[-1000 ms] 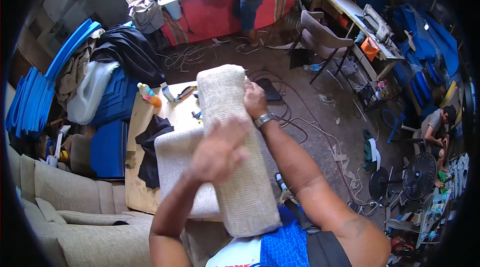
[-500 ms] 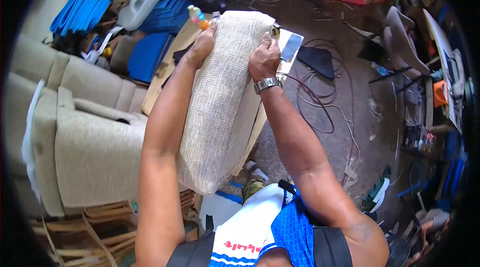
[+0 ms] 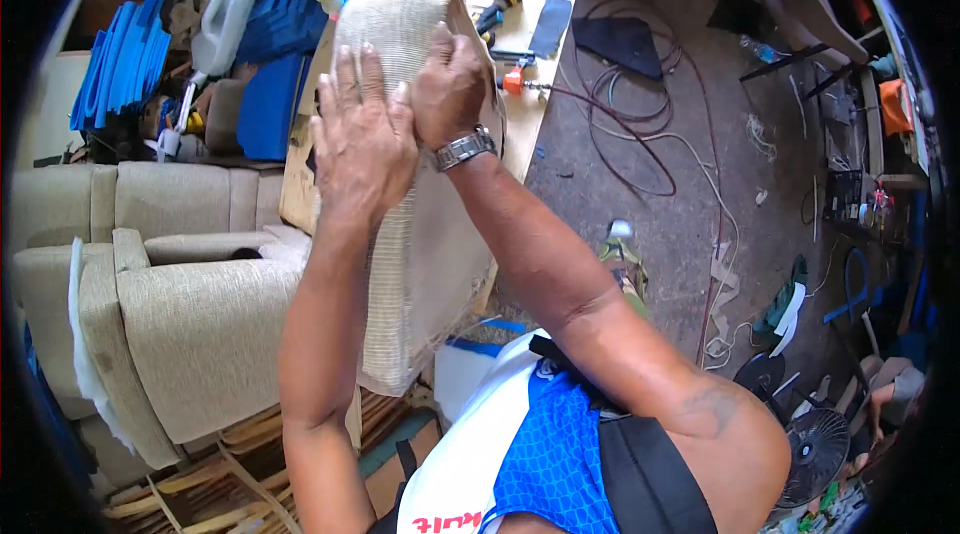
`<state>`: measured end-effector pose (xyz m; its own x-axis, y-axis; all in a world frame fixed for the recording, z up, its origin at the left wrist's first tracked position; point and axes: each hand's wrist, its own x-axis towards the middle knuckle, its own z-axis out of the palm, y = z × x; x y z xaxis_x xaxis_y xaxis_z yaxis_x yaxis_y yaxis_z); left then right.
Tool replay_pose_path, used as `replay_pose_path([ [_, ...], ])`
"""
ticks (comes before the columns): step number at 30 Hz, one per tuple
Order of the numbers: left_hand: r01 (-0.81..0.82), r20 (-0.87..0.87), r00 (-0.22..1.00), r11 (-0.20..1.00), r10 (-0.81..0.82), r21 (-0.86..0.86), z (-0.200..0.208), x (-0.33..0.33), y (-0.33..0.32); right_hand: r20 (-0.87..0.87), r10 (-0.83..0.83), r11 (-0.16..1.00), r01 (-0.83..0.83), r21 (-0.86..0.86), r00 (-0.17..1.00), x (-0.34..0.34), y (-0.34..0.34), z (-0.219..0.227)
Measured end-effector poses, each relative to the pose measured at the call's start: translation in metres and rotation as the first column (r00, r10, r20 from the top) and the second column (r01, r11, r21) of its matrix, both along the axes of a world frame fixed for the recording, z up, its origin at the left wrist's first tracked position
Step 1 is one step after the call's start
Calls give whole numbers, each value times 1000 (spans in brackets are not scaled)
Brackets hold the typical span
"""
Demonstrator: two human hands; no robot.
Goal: The person uses a staple gun to attach fabric to a chair armrest, smoothing the material and securing it in place. They then lift and reposition the armrest on the workbench to continue the upholstery process.
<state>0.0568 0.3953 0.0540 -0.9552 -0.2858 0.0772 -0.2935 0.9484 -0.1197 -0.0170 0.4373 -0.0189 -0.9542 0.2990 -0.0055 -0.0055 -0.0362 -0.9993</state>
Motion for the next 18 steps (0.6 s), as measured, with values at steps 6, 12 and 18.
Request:
replay_pose_path([
  [6, 124, 57, 991, 992, -122, -33, 17, 7, 2, -84, 271, 949, -281, -142, 959, 8, 15, 3],
  [12, 111, 212, 972, 993, -103, -28, 22, 8, 18, -100, 327, 940, -334, -67, 940, -72, 53, -149],
  [18, 117, 321, 941, 993, -107, -14, 26, -12, 18, 265, 749, 305, -671, 676, 607, -162, 16, -322],
])
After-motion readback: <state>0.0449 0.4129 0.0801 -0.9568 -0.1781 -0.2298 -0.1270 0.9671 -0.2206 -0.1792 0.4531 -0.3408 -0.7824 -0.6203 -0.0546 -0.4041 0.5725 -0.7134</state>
